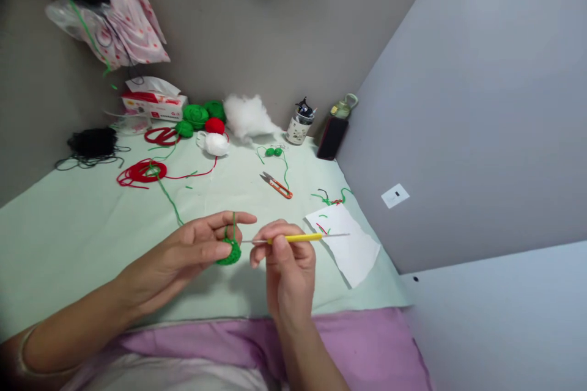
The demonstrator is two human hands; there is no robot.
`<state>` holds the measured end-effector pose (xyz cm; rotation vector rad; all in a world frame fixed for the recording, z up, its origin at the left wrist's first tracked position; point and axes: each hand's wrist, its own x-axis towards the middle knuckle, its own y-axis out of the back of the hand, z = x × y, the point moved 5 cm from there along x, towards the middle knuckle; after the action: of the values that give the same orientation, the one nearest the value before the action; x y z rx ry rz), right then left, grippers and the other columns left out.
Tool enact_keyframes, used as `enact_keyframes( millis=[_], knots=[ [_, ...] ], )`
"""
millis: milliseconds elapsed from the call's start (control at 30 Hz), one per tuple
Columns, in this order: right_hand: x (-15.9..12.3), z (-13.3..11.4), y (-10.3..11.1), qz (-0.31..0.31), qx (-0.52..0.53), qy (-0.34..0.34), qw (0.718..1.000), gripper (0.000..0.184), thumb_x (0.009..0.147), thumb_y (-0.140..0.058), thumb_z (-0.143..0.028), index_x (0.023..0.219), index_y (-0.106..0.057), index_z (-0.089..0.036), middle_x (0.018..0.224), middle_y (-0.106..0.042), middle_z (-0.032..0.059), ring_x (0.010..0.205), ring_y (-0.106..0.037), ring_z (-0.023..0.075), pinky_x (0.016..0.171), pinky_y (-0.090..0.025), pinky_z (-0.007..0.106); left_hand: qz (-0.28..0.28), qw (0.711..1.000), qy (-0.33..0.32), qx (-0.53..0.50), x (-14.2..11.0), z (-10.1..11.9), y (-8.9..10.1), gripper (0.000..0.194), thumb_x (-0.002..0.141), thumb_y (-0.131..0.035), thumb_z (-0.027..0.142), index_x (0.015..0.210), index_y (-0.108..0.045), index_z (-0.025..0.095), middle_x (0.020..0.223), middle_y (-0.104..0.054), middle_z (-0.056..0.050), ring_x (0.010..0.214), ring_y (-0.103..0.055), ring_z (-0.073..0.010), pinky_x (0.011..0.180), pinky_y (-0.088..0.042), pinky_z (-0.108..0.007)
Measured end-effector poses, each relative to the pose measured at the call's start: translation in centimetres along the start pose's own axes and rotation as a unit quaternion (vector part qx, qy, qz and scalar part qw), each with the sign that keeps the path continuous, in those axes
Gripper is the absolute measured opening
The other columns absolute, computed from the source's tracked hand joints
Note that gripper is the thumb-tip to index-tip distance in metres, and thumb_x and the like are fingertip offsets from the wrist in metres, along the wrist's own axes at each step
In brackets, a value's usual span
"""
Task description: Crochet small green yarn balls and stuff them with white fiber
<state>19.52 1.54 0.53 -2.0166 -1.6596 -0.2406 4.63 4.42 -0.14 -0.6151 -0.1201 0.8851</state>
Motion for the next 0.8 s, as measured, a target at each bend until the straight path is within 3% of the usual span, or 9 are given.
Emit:
enact_keyframes(
  millis=[167,300,433,633,800],
  knots=[
    [0.4,-0.3,-1.2,-0.016,-0.066,0.064,0.996,0.011,0.096,-0.066,-0.031,0.093,-0.077,-0.026,0.086,-0.072,0.0044,0.086,-0.069,0.0197,0.073,-0.06,0.034,-0.043,0.994,-0.045,0.094,0.1,1.1,-0.4,0.049,0.089,-0.074,0.031,0.137,-0.066,0.029,0.116,-0.072,-0.006,0.109,-0.063,-0.0221,0.1,-0.047,-0.037],
    [0.9,-0.1,-1.1,-0.019,0.021,0.003,1.0,0.012,0.094,-0.07,-0.034,0.09,-0.076,-0.025,0.079,-0.071,0.0022,0.066,-0.061,0.014,0.059,-0.054,0.026,-0.094,0.98,-0.06,0.166,0.0,2.2,-0.4,0.054,0.089,-0.074,0.033,0.142,-0.063,0.032,0.109,-0.071,-0.004,0.107,-0.065,-0.0224,0.099,-0.05,-0.038],
    [0.7,0.4,-0.9,-0.026,0.061,-0.067,0.995,0.019,0.091,-0.072,-0.04,0.084,-0.071,-0.022,0.073,-0.069,0.0014,0.052,-0.051,0.0108,0.05,-0.047,0.024,-0.051,0.958,-0.098,0.264,-0.1,2.9,-0.4,0.052,0.081,-0.082,0.03,0.132,-0.07,0.034,0.093,-0.065,0.0,0.099,-0.066,-0.0219,0.1,-0.05,-0.039],
    [0.8,0.7,-0.7,-0.033,0.079,-0.107,0.991,0.024,0.09,-0.072,-0.045,0.081,-0.065,-0.023,0.07,-0.062,-0.0009,0.05,-0.044,0.0093,0.046,-0.04,0.022,0.017,0.905,-0.17,0.389,-0.5,3.3,-1.2,0.056,0.083,-0.076,0.023,0.137,-0.065,0.032,0.087,-0.064,0.003,0.084,-0.063,-0.0167,0.099,-0.051,-0.034],
    [0.8,0.2,-0.4,-0.024,0.104,-0.084,0.991,0.015,0.093,-0.07,-0.037,0.085,-0.069,-0.025,0.074,-0.065,-0.0003,0.053,-0.047,0.0086,0.049,-0.041,0.02,0.051,0.94,-0.177,0.287,-0.7,2.2,-0.4,0.05,0.088,-0.074,0.025,0.136,-0.066,0.034,0.098,-0.066,0.0,0.098,-0.061,-0.017,0.097,-0.051,-0.029]
  ],
)
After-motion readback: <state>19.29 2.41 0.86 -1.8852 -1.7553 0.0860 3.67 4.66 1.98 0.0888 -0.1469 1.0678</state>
